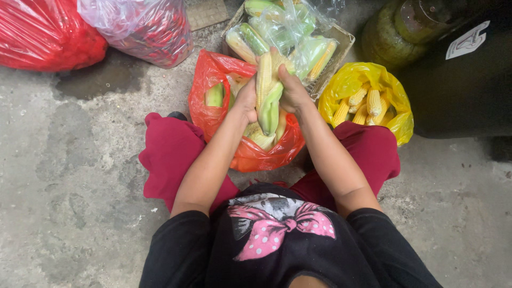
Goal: The person sits on the floor and shucks corn cobs by hand, removing husks and silk. Shucked cobs are placed into a yellow plastic bag, while husks are discarded into a red bag.
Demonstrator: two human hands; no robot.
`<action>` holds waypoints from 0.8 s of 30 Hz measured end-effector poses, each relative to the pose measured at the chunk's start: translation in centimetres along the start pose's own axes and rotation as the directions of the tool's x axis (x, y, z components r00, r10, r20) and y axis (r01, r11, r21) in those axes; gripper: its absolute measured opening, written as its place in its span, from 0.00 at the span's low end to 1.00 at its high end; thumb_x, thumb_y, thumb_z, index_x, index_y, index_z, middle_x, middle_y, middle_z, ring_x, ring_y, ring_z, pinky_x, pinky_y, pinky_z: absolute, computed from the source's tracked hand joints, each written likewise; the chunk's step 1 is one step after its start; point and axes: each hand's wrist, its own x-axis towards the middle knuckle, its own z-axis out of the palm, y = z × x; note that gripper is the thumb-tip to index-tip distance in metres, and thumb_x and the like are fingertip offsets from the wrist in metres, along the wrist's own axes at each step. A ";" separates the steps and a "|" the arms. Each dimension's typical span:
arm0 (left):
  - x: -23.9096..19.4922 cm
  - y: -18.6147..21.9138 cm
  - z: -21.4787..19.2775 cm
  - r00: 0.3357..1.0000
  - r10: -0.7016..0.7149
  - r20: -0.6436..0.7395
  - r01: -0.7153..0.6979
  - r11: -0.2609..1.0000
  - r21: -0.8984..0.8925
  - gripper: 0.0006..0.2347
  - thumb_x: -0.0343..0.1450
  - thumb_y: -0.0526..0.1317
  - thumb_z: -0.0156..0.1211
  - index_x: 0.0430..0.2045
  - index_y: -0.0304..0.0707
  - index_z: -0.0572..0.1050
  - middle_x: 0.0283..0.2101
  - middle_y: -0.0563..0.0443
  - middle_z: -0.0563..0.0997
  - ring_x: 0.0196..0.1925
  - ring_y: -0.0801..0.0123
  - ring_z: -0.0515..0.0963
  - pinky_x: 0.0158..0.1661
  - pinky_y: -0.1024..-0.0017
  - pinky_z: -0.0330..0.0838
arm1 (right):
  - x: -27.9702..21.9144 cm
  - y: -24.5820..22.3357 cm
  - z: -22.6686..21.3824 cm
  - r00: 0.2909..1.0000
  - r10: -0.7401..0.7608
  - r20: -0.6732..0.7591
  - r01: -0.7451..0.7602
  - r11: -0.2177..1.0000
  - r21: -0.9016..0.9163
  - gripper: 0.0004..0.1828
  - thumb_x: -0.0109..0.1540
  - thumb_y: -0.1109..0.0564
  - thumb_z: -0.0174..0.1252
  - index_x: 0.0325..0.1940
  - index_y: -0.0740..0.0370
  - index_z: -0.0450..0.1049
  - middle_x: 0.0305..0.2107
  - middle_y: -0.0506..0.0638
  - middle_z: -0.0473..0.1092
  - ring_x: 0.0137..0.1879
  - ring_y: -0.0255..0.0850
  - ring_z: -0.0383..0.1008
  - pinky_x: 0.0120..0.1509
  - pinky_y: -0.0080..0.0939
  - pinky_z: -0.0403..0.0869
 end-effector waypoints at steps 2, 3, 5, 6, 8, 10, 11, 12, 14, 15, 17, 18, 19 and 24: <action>-0.1 0.3 -0.2 0.999 -0.033 -0.010 0.034 0.990 0.134 0.22 0.72 0.58 0.54 0.49 0.41 0.76 0.42 0.49 0.83 0.39 0.66 0.84 0.34 0.63 0.81 | -0.5 -0.5 0.5 0.999 -0.016 0.046 0.020 0.996 -0.088 0.46 0.67 0.39 0.58 0.81 0.59 0.46 0.71 0.57 0.59 0.77 0.47 0.60 0.81 0.51 0.62; -0.1 0.5 -0.4 0.999 -0.049 -0.018 0.051 0.978 0.200 0.22 0.72 0.59 0.55 0.48 0.42 0.76 0.41 0.50 0.83 0.38 0.66 0.84 0.32 0.62 0.80 | -0.6 -0.5 0.7 0.997 -0.023 0.071 0.032 0.991 -0.130 0.43 0.69 0.40 0.58 0.80 0.61 0.50 0.71 0.59 0.60 0.77 0.47 0.61 0.81 0.51 0.63; 0.1 0.9 -0.7 0.991 -0.130 0.023 0.122 0.970 0.211 0.25 0.72 0.64 0.51 0.43 0.39 0.76 0.35 0.47 0.82 0.32 0.61 0.83 0.28 0.61 0.80 | -0.5 -0.4 1.1 0.999 0.004 -0.049 -0.010 0.992 -0.129 0.35 0.69 0.42 0.57 0.72 0.67 0.60 0.64 0.61 0.67 0.69 0.48 0.70 0.75 0.52 0.70; 0.2 0.8 -0.9 0.984 -0.173 0.044 0.159 0.963 0.217 0.27 0.72 0.66 0.49 0.41 0.38 0.76 0.32 0.45 0.81 0.28 0.59 0.82 0.26 0.60 0.79 | -0.6 -0.3 1.1 0.994 0.016 -0.112 -0.031 0.991 -0.127 0.32 0.69 0.43 0.57 0.68 0.69 0.65 0.61 0.62 0.71 0.65 0.49 0.74 0.72 0.53 0.73; 1.0 -0.2 -0.9 0.999 0.027 -0.027 -0.022 0.987 0.161 0.20 0.74 0.55 0.46 0.46 0.38 0.75 0.39 0.46 0.83 0.38 0.64 0.84 0.38 0.64 0.81 | -0.1 0.2 0.8 0.976 -0.017 -0.216 0.022 0.999 0.024 0.28 0.70 0.42 0.56 0.60 0.71 0.70 0.51 0.62 0.74 0.54 0.49 0.78 0.61 0.50 0.77; 1.7 -1.4 -1.0 0.986 0.140 -0.094 -0.125 0.981 0.147 0.19 0.75 0.52 0.42 0.46 0.37 0.75 0.40 0.45 0.83 0.39 0.64 0.84 0.41 0.65 0.80 | 0.5 0.7 0.3 0.946 -0.026 -0.323 0.059 0.994 0.094 0.25 0.70 0.43 0.56 0.56 0.70 0.73 0.44 0.61 0.76 0.45 0.48 0.79 0.53 0.49 0.79; 2.0 -2.0 -1.2 0.981 0.152 -0.125 -0.131 0.979 0.157 0.21 0.75 0.53 0.40 0.43 0.35 0.76 0.37 0.43 0.82 0.35 0.63 0.83 0.37 0.65 0.79 | 0.8 0.9 0.0 0.926 -0.025 -0.378 0.064 0.994 0.090 0.24 0.69 0.44 0.56 0.56 0.69 0.72 0.42 0.59 0.75 0.43 0.48 0.79 0.50 0.49 0.79; 2.2 -2.6 -1.4 0.975 0.158 -0.155 -0.132 0.978 0.163 0.23 0.76 0.54 0.38 0.40 0.33 0.77 0.34 0.42 0.82 0.32 0.62 0.82 0.34 0.64 0.78 | 0.8 1.0 -0.5 0.899 -0.025 -0.436 0.069 0.994 0.084 0.22 0.68 0.46 0.57 0.55 0.68 0.72 0.40 0.58 0.75 0.41 0.48 0.79 0.47 0.49 0.79; 2.7 -3.1 -1.9 0.928 0.279 -0.245 -0.229 0.950 0.214 0.20 0.78 0.53 0.40 0.40 0.33 0.73 0.36 0.41 0.79 0.36 0.59 0.80 0.39 0.62 0.76 | 1.1 1.2 -1.0 0.894 -0.150 -0.422 0.149 0.988 -0.035 0.21 0.70 0.49 0.59 0.58 0.67 0.70 0.42 0.57 0.75 0.43 0.46 0.78 0.49 0.48 0.79; 2.7 -3.2 -2.1 0.896 0.340 -0.286 -0.275 0.930 0.244 0.18 0.79 0.52 0.41 0.40 0.33 0.71 0.38 0.41 0.78 0.39 0.57 0.79 0.41 0.61 0.75 | 1.1 1.2 -1.1 0.888 -0.212 -0.408 0.190 0.977 -0.095 0.20 0.70 0.50 0.59 0.59 0.67 0.69 0.44 0.56 0.75 0.45 0.45 0.78 0.50 0.47 0.79; 2.4 -2.8 -2.6 0.758 0.611 -0.226 -0.398 0.709 0.582 0.18 0.78 0.50 0.42 0.43 0.31 0.73 0.44 0.43 0.78 0.47 0.61 0.77 0.50 0.66 0.70 | 1.0 0.7 -1.0 0.909 -0.213 -0.358 0.130 0.961 -0.242 0.23 0.69 0.51 0.61 0.64 0.64 0.67 0.46 0.56 0.75 0.47 0.42 0.78 0.52 0.44 0.78; 2.2 -2.4 -2.7 0.677 0.720 -0.152 -0.424 0.550 0.719 0.18 0.77 0.49 0.42 0.45 0.30 0.73 0.47 0.44 0.78 0.51 0.63 0.77 0.54 0.68 0.68 | 0.8 0.2 -0.9 0.918 -0.213 -0.334 0.103 0.943 -0.317 0.25 0.68 0.52 0.61 0.67 0.62 0.66 0.47 0.55 0.75 0.48 0.41 0.77 0.53 0.43 0.78; 2.0 -2.2 -2.6 0.682 0.713 -0.160 -0.401 0.548 0.734 0.19 0.77 0.50 0.42 0.43 0.28 0.73 0.45 0.42 0.77 0.50 0.61 0.76 0.53 0.67 0.68 | 0.5 -0.3 -0.7 0.908 -0.204 -0.365 0.048 0.917 -0.395 0.26 0.68 0.51 0.61 0.67 0.62 0.65 0.47 0.56 0.75 0.48 0.40 0.78 0.52 0.42 0.78; 0.7 -0.6 -1.1 0.748 0.619 -0.238 -0.414 0.717 0.561 0.23 0.77 0.57 0.43 0.45 0.30 0.72 0.47 0.42 0.76 0.51 0.61 0.75 0.52 0.67 0.71 | -0.8 -1.8 0.7 0.883 0.012 -0.470 -0.237 0.875 -0.422 0.29 0.70 0.43 0.57 0.55 0.76 0.75 0.42 0.59 0.79 0.42 0.42 0.81 0.47 0.41 0.80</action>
